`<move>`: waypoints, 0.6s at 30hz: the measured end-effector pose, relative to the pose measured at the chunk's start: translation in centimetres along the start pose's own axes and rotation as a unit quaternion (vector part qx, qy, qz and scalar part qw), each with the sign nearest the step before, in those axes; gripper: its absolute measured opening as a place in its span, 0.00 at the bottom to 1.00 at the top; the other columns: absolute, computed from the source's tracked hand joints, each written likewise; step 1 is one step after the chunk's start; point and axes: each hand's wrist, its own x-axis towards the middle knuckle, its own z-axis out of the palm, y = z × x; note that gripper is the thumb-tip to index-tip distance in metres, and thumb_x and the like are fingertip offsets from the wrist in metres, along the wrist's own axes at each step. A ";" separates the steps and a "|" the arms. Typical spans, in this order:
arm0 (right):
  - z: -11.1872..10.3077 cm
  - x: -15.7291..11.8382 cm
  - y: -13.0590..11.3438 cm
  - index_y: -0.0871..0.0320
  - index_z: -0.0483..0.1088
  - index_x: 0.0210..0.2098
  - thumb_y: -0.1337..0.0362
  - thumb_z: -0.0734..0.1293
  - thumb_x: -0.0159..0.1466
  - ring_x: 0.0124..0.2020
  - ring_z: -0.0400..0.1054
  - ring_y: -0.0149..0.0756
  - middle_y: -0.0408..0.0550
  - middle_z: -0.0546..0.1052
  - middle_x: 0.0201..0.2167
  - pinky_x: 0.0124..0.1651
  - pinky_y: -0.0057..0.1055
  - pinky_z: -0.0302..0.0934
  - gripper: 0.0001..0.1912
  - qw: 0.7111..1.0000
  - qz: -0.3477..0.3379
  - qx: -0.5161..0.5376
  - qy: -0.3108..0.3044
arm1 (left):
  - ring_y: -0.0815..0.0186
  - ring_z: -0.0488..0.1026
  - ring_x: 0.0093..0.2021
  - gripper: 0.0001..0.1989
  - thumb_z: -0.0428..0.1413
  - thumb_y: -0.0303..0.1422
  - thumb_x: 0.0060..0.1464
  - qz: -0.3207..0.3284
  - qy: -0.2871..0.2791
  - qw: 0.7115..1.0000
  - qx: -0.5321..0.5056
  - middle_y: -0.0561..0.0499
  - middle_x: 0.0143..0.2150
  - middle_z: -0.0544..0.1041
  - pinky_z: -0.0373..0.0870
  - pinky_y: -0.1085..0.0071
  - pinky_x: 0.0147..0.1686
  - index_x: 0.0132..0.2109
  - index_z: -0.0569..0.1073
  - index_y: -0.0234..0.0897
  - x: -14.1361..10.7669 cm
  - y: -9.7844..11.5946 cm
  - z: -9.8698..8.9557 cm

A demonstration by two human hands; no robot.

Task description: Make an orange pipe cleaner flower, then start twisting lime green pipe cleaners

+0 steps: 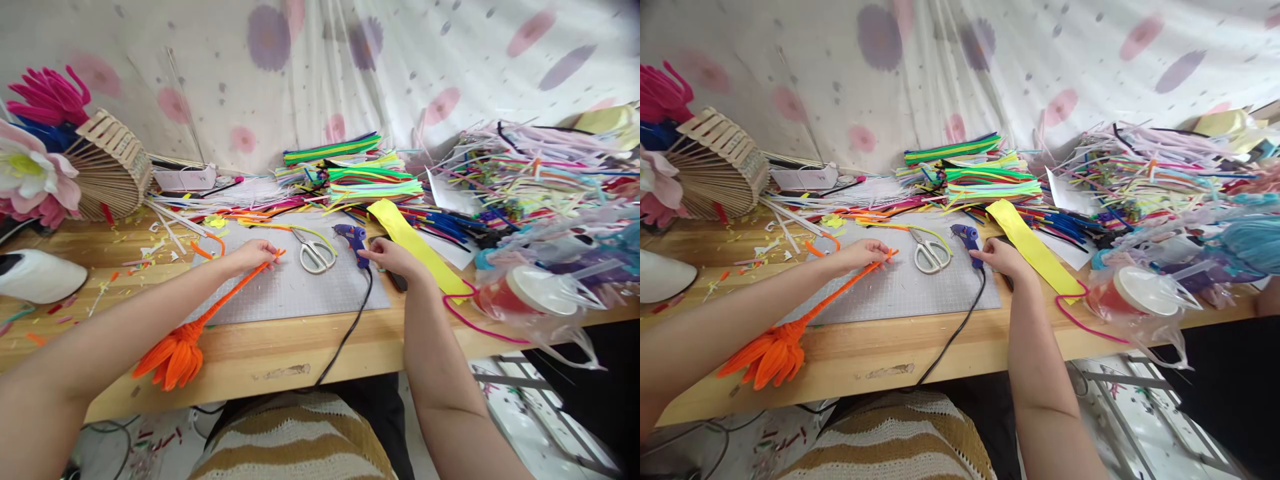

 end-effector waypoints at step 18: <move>6.5 0.0 -6.6 0.60 0.69 0.27 0.43 0.63 0.52 0.15 0.56 0.25 0.40 0.64 0.13 0.20 0.25 0.52 0.24 0.941 -0.080 0.328 -0.015 | 0.72 0.69 0.22 0.13 0.58 0.29 0.43 -0.014 -0.003 0.999 0.036 0.51 0.29 0.75 0.64 0.76 0.20 0.38 0.67 0.36 -0.7 -0.5 -0.5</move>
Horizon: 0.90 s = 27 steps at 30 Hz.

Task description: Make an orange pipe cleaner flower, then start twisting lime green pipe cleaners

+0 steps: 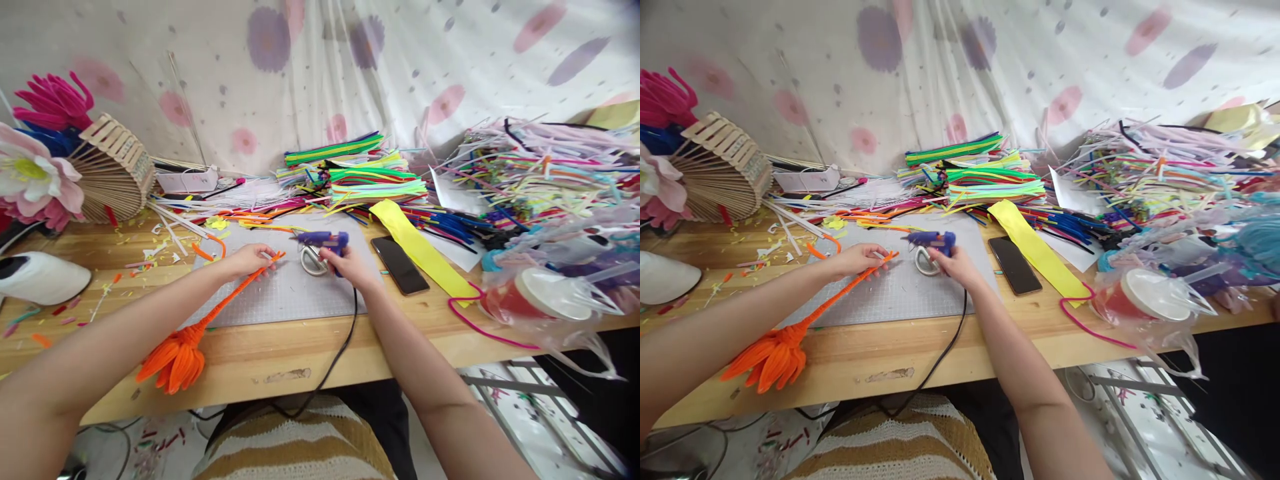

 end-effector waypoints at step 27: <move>2.6 0.2 1.2 0.59 0.72 0.40 0.47 0.64 0.53 0.34 0.70 0.38 0.48 0.77 0.33 0.37 0.31 0.62 0.24 0.993 -0.065 -0.102 -0.008 | 0.72 0.69 0.22 0.16 0.61 0.30 0.41 -0.022 0.030 0.999 -0.029 0.52 0.26 0.74 0.64 0.77 0.20 0.41 0.70 0.35 -0.3 0.1 -0.1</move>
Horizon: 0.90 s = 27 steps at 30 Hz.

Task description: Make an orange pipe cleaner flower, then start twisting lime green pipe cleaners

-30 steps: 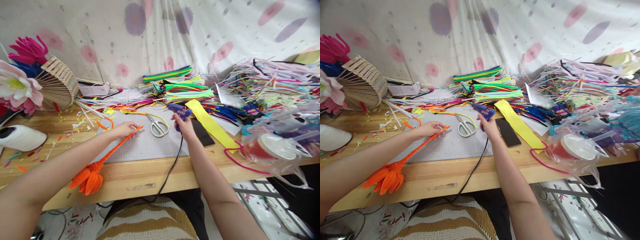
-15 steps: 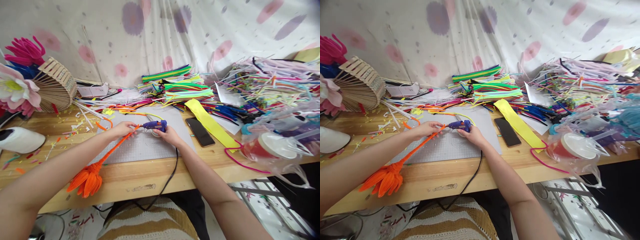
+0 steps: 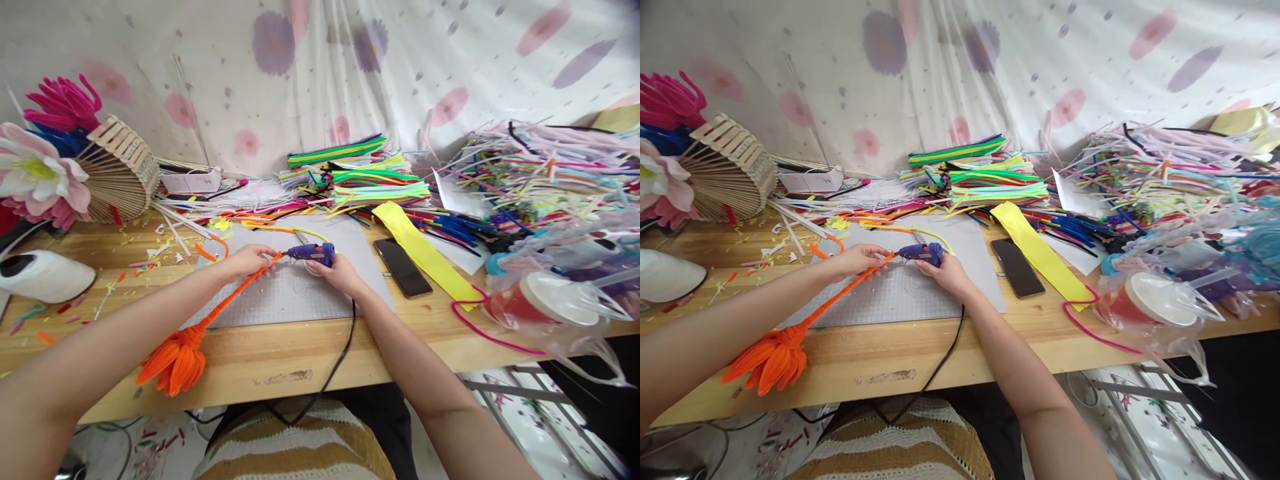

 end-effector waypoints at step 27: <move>-0.9 -0.3 -0.6 0.61 0.73 0.39 0.49 0.65 0.52 0.35 0.70 0.39 0.50 0.77 0.34 0.39 0.34 0.62 0.24 0.999 0.023 0.016 0.025 | 0.73 0.68 0.21 0.16 0.57 0.27 0.44 0.005 0.009 1.000 0.013 0.51 0.28 0.75 0.64 0.77 0.20 0.43 0.69 0.35 0.0 -0.1 -0.1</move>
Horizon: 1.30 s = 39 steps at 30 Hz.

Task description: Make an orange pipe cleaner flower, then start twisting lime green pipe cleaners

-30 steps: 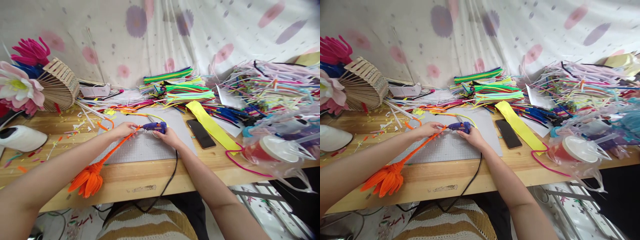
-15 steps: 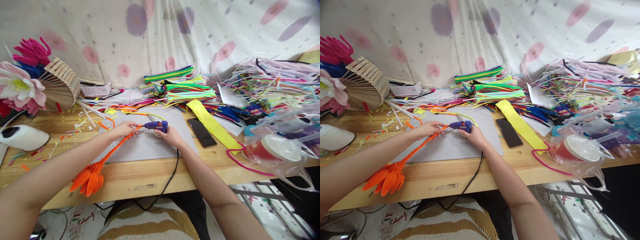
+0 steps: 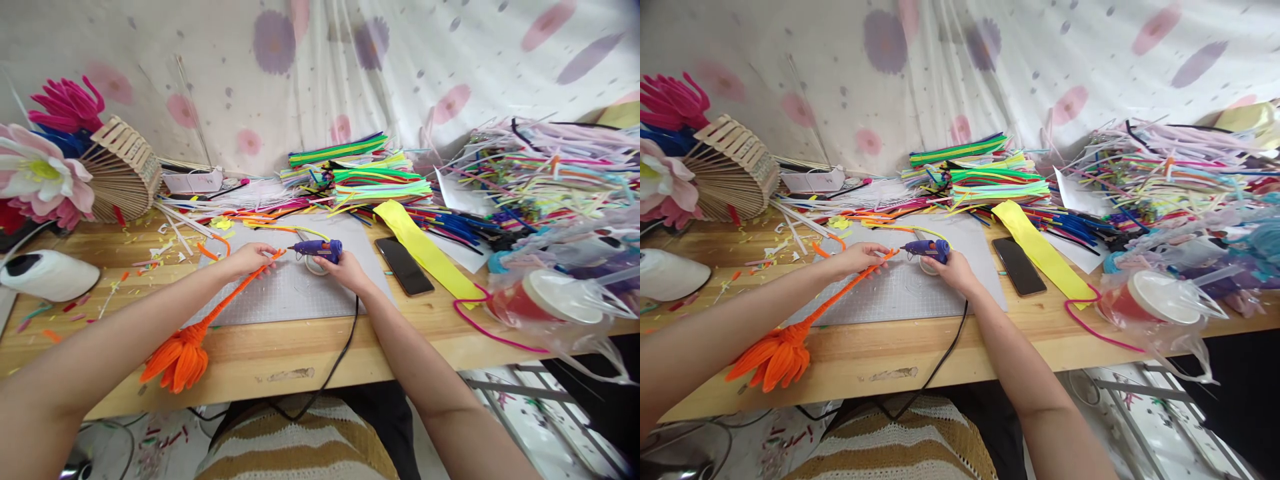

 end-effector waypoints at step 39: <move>6.1 3.8 -4.8 0.59 0.58 0.29 0.80 0.64 0.48 0.21 0.67 0.24 0.37 0.71 0.19 0.32 0.26 0.64 0.14 0.908 0.138 0.395 -0.023 | 0.72 0.67 0.22 0.12 0.47 0.33 0.50 0.190 0.117 0.951 0.216 0.53 0.29 0.75 0.58 0.76 0.22 0.41 0.69 0.38 0.3 -1.6 1.1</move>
